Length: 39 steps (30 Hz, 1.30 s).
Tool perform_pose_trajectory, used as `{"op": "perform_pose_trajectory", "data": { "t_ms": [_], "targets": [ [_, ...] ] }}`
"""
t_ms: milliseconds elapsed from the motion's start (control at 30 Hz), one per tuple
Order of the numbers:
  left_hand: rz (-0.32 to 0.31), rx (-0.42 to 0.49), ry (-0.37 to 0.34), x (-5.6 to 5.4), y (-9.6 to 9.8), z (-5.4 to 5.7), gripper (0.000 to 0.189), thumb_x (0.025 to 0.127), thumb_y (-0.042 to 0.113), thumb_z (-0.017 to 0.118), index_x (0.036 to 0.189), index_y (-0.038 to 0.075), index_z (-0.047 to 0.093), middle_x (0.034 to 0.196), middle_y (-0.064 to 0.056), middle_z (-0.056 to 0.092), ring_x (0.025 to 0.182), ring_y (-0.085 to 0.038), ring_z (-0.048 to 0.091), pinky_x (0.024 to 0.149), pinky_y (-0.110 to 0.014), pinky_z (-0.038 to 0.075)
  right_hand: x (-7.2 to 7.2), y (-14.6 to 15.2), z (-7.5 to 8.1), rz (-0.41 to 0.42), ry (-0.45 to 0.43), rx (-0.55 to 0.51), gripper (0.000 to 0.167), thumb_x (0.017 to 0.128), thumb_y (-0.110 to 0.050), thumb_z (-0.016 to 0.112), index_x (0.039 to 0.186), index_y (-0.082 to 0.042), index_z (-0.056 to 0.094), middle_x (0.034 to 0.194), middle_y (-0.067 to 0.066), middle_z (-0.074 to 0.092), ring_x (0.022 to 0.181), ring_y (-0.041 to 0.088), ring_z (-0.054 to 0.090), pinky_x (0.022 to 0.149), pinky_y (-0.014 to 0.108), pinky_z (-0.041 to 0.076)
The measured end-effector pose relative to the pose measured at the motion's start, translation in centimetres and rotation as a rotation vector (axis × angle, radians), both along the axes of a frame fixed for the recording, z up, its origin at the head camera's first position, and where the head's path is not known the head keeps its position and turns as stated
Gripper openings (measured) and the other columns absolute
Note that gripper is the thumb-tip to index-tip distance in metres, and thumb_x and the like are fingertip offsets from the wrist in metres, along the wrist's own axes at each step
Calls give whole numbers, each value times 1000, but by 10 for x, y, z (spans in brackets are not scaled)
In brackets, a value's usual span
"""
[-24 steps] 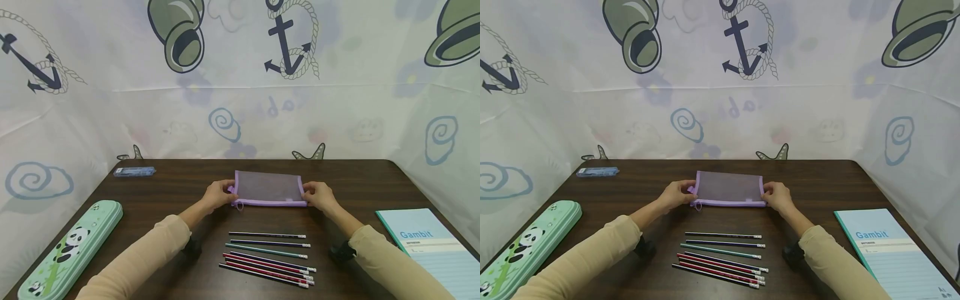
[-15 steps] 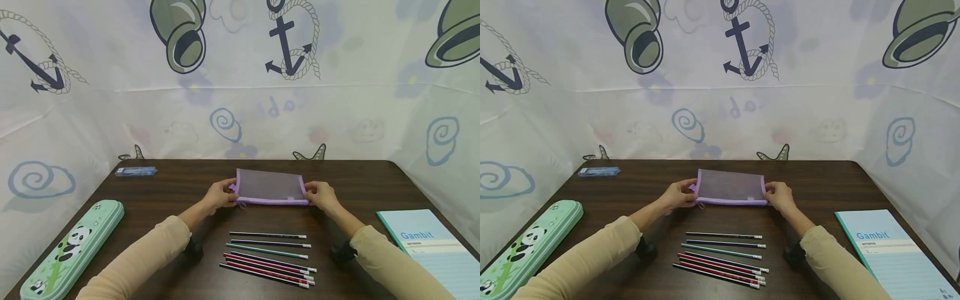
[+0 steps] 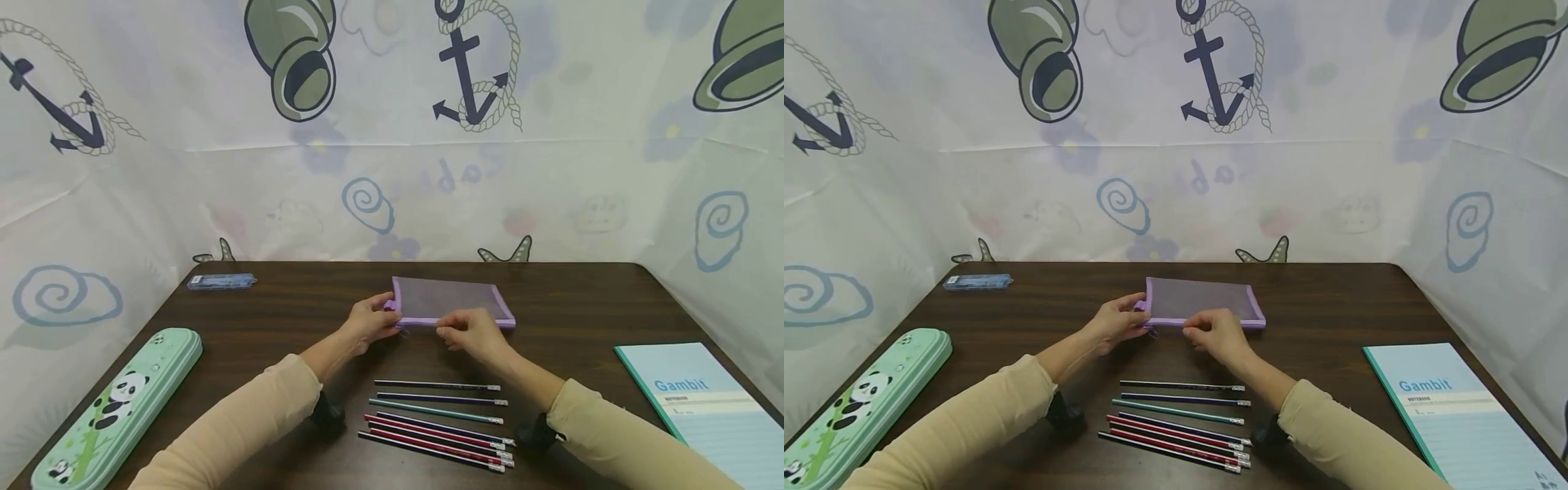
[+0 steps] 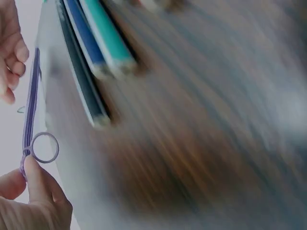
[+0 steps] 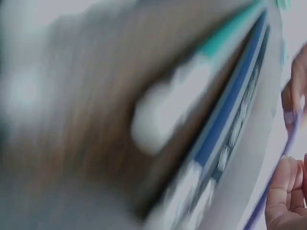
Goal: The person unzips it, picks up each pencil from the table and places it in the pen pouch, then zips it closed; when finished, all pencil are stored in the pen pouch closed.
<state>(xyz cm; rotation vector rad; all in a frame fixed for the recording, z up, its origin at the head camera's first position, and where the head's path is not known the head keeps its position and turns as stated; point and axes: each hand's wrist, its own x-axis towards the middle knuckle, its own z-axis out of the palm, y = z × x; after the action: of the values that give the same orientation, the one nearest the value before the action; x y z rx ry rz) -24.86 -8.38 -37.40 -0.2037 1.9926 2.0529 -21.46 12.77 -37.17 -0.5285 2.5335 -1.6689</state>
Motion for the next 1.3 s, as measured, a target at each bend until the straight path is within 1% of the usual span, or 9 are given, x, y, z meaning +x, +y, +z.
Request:
{"op": "perform_pose_trajectory", "data": {
  "t_ms": [100,233,333,533,733,833,967,1133,1300],
  "targets": [
    [23,44,-24,1,6,3,56,88,-8,57,140,2,41,121,-21,50,76,-13,58,70,-25,57,7,-13,0,18,-50,-22,19,87,0,63,100,13,65,88,22,66,73,21,65,65,31,58],
    [45,87,-48,3,13,5,56,88,-8,58,140,2,41,119,-20,51,74,-13,58,68,-23,57,12,-23,-3,-21,-85,-51,20,86,1,64,101,13,65,86,20,67,68,19,65,63,32,58],
    [53,105,-60,7,16,6,56,88,-8,57,140,1,41,121,-20,50,72,-12,58,68,-22,57,14,-29,-7,-63,-108,-74,21,85,2,65,102,13,65,85,22,68,62,17,64,60,32,58],
    [50,126,-59,11,21,7,55,88,-9,56,140,1,41,126,-22,49,75,-13,59,72,-24,57,15,-36,-13,-128,-165,-140,21,84,3,65,103,13,65,84,24,68,55,13,63,56,30,58],
    [30,137,-47,13,24,9,56,88,-10,55,141,0,39,135,-24,45,80,-15,60,75,-26,56,15,-37,-12,-149,-197,-166,15,86,0,64,95,12,64,76,19,66,52,12,61,53,30,57],
    [23,129,-38,13,23,9,56,88,-9,56,141,0,39,136,-25,43,82,-15,60,75,-26,56,15,-35,-9,-161,-191,-154,13,87,-2,64,91,10,64,72,18,65,51,13,61,52,31,57],
    [24,101,-31,13,22,7,56,88,-9,57,140,1,41,136,-25,43,78,-14,60,72,-24,57,15,-32,-6,-153,-157,-112,13,88,-4,63,89,9,63,71,19,64,51,13,61,51,31,57],
    [31,75,-9,13,22,4,56,87,-10,58,139,1,43,130,-24,45,72,-12,60,65,-22,57,12,-28,-6,-143,-117,-39,10,88,-3,64,86,7,64,70,18,63,50,12,60,50,30,56],
    [32,68,6,13,24,3,56,86,-11,59,138,1,44,128,-24,47,70,-11,60,64,-22,57,9,-24,-6,-134,-96,3,9,87,-3,64,84,5,65,68,16,63,50,12,61,50,31,56]
  ]
}}
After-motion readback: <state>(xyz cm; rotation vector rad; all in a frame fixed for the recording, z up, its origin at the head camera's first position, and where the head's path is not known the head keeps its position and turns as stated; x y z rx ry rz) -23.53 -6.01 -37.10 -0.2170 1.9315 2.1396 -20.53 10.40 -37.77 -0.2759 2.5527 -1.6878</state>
